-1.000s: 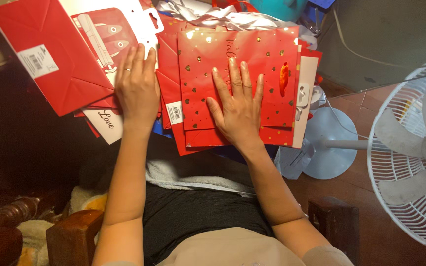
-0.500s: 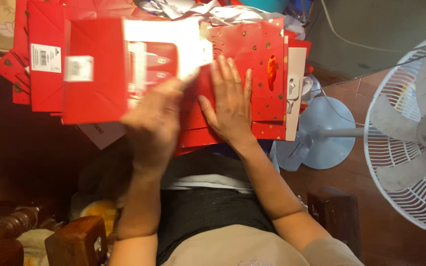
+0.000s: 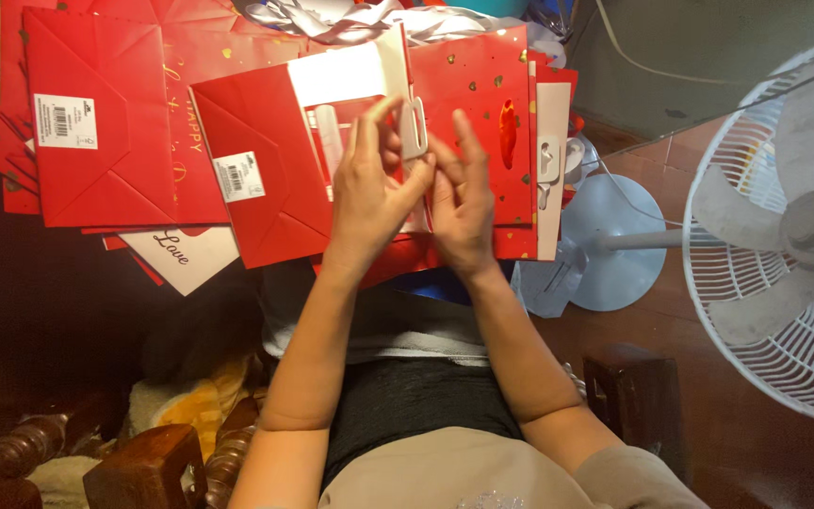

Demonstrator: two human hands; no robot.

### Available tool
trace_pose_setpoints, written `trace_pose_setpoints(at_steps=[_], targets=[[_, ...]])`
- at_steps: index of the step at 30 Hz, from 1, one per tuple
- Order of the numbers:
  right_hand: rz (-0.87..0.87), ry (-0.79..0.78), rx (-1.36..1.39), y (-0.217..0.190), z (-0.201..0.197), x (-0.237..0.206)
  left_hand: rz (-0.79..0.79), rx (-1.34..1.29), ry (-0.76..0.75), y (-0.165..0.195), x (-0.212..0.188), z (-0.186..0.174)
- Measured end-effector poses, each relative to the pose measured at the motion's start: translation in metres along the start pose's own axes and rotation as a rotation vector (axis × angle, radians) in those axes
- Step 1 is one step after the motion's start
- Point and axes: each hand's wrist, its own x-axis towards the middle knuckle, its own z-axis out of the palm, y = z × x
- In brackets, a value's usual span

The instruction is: The person ties ribbons on red Valentine's Day gift bags. They thread red and white ribbons through the bag handles, pull them taut, and tie knots or bows. The person works on multiple bags in sequence, handling each bag one at a time.

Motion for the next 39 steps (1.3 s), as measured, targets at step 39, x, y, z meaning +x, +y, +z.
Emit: trace_pose_setpoints(at_steps=[39], targets=[[-0.116, 0.023, -0.287, -0.032, 0.001, 0.083, -0.041, -0.261, 0.064, -0.009, -0.013, -0.017]])
